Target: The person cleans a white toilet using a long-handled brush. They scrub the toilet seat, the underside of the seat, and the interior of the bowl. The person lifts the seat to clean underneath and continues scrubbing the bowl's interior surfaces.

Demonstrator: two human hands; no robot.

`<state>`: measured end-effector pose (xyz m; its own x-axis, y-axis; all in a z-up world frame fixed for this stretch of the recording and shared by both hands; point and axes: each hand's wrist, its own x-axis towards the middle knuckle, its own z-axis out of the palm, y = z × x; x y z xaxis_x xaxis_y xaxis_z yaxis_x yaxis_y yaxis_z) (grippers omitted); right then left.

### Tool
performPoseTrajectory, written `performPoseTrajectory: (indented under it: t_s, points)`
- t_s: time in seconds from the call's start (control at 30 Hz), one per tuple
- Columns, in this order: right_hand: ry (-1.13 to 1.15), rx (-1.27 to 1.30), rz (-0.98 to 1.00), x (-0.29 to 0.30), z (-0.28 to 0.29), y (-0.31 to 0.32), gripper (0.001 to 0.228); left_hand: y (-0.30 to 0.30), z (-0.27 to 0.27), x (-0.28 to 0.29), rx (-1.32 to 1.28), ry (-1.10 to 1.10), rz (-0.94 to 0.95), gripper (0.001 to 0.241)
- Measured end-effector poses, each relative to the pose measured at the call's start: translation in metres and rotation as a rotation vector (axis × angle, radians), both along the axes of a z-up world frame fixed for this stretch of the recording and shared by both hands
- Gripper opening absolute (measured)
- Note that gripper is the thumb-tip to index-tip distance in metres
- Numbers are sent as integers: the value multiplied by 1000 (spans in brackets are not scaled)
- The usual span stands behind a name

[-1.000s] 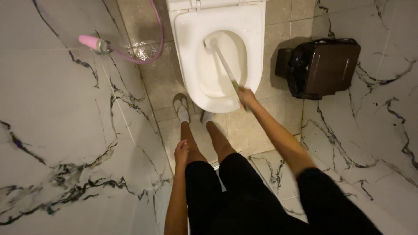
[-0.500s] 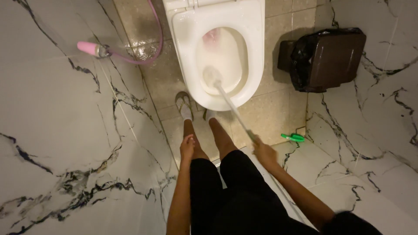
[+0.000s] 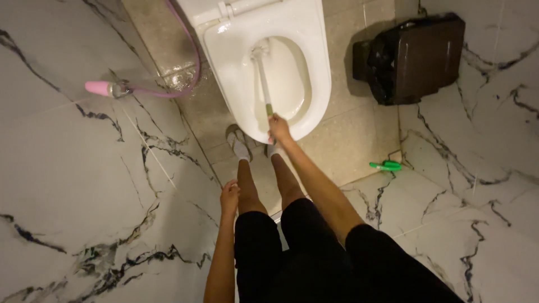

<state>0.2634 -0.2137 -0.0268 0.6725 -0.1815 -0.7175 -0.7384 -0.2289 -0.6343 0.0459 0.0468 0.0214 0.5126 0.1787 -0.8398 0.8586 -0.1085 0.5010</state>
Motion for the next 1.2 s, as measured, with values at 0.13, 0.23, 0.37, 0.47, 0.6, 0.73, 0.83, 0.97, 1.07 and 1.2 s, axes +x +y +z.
performPoseTrajectory:
  t_s: [0.13, 0.23, 0.37, 0.47, 0.6, 0.73, 0.83, 0.97, 1.07, 1.2]
  points:
    - [-203, -133, 179, -85, 114, 5, 43, 4, -22, -16, -70, 34, 25, 29]
    - [434, -2, -77, -145, 211, -16, 50, 11, -9, -12, -72, 30, -19, 29]
    - [417, 136, -253, -216, 215, -36, 47, 20, 2, 17, -36, -7, -88, 29]
    - [421, 217, -711, -206, 209, -22, 38, 23, 24, 46, 17, 74, -169, 31]
    - [237, 331, -861, -135, 169, -13, 32, 28, 19, 51, 109, -21, -330, 32]
    - [60, 227, -782, -136, 152, -38, 33, 28, 12, 57, 136, -174, -369, 31]
    - [225, 116, -856, -216, 167, -39, 28, 33, 1, 46, 103, -129, -349, 32]
    - [384, 125, -887, -234, 169, -32, 27, 24, 26, 62, 72, -6, -320, 34]
    - [217, 278, -907, -169, 135, -38, 34, 24, 35, 66, 85, 23, -340, 34]
    - [180, 299, -734, -45, 118, -9, 39, 21, 43, 76, 78, 15, -323, 34]
